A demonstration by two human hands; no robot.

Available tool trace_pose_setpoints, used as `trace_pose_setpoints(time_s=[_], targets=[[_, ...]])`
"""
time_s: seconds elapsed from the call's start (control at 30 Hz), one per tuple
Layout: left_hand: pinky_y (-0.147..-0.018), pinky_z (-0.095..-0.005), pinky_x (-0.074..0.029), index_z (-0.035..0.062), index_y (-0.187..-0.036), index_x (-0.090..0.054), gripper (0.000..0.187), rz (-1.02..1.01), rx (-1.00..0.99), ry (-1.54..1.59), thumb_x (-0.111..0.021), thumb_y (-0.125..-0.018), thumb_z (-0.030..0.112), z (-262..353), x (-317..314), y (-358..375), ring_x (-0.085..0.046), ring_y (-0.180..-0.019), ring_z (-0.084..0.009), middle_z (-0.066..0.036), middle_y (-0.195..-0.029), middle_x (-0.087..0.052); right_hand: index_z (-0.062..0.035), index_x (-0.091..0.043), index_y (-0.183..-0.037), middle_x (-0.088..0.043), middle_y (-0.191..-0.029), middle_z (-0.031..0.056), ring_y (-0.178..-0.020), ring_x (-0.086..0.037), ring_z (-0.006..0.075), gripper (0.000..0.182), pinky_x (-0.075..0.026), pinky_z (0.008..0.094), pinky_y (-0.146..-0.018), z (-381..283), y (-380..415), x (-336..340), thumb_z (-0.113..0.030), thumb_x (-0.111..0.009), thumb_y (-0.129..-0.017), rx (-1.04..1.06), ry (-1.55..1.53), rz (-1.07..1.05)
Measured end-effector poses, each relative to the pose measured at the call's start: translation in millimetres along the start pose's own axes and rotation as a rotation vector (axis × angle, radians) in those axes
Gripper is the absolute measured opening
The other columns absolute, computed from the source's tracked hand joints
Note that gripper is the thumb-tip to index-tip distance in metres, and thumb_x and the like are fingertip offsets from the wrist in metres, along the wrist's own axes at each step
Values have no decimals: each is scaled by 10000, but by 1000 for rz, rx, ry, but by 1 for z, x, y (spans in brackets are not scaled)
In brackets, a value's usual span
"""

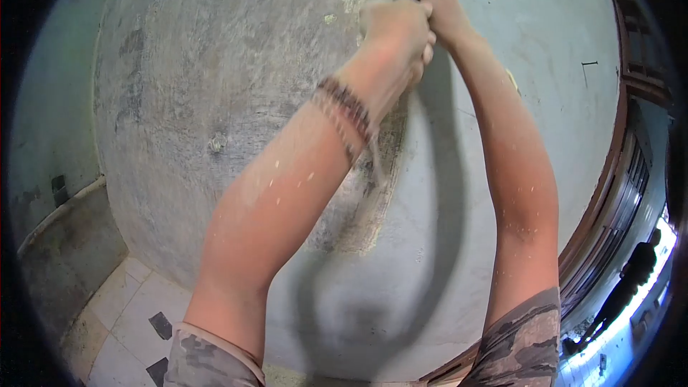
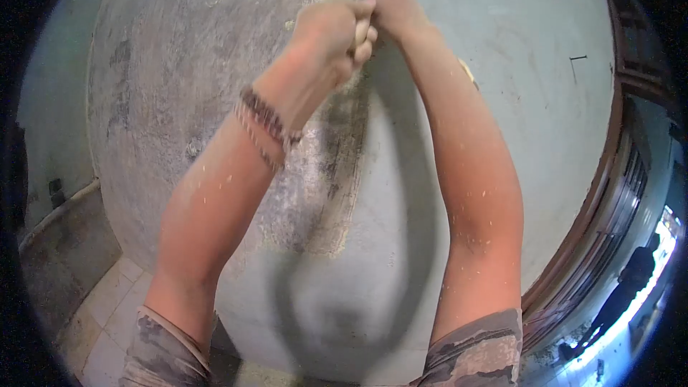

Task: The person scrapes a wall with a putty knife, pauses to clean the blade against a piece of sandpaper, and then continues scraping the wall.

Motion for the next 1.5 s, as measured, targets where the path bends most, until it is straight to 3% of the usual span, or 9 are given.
trace_pose_setpoints(time_s=[0.07, 0.2, 0.23, 0.43, 0.57, 0.77, 0.93, 1.2, 1.5], targets=[[-378, -258, -350, 37, -753, -524, 212, -38, 38, 40, -547, -952, 108, 2, 1, -13, -451, -470, -123, -29, -549, -464, -38, -637, -1003, -637, -997, 175, -947, -606, 389, 309, -509, 436, -821, 15, -14, -11, -191, -640, -734, -88, 125, -212], [-394, -252, -354, 42, -769, -536, 194, -12, 100, -57, -548, -950, 110, -1, 9, 23, -476, -511, -124, -23, -569, -468, -53, -646, -964, -653, -971, 180, -893, -624, 375, 279, -513, 445, -778, -10, 14, -6, -196, -639, -725, 16, -2, 41], [-395, -251, -352, 42, -770, -536, 185, -5, 112, -67, -556, -944, 103, -2, 10, 20, -472, -509, -123, -22, -582, -475, -48, -608, -1245, -630, -1190, 204, -1077, -610, 366, 488, -487, 377, -930, -8, 15, -8, -184, -607, -777, -146, 61, -162], [-376, -263, -342, 13, -798, -543, 156, -81, -31, -151, -566, -933, 87, 11, 6, -39, -438, -462, -123, -41, -591, -487, -65, -657, -1134, -651, -1030, 198, -943, -617, 391, 405, -511, 428, -820, 7, -14, -11, -195, -628, -751, -1, 71, -141], [-376, -261, -333, -5, -806, -540, 140, 49, 150, 6, -555, -927, 65, 4, 16, 25, -450, -477, -128, -56, -616, -493, -68, -666, -1101, -656, -984, 194, -929, -618, 387, 376, -509, 423, -826, -17, 16, -10, -225, -607, -766, -92, -35, -44], [-348, -269, -319, 6, -771, -520, 164, -59, 35, 102, -554, -920, 64, 16, 9, -24, -424, -429, -128, -60, -618, -502, -37, -641, -1135, -635, -1091, 212, -994, -603, 411, 417, -500, 422, -861, 4, -18, -13, -234, -601, -769, -130, 29, -114], [-312, -254, -292, 26, -736, -502, 211, -107, 232, 106, -559, -919, 113, -43, 47, 68, -390, -360, -109, -61, -613, -511, -7, -598, -1212, -604, -1161, 246, -1078, -574, 418, 501, -480, 409, -922, -61, 75, -20, -205, -606, -752, -273, -88, -69], [-290, -253, -276, -13, -1063, -416, 298, -89, 421, 9, -569, -960, 221, -105, 82, 156, -347, -326, -94, -57, -589, -491, 10, -577, -1235, -572, -1230, 232, -1160, -543, 402, 450, -453, 428, -967, -146, 173, -7, -87, -559, -795, -422, -102, -31], [-321, -248, -269, 16, -851, -504, 183, -76, 217, 10, -542, -959, 159, -54, 52, 72, -335, -341, -93, -31, -553, -467, -4, -586, -1197, -594, -1200, 200, -1106, -565, 395, 438, -480, 426, -933, -67, 91, -12, -104, -602, -771, -256, -13, 65]])
Point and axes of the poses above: each hand's wrist, its own y-axis away from the middle knuckle, its own x-axis out of the back of the hand, z = x × y, the point moved 6 cm from there along -y, towards the middle knuckle
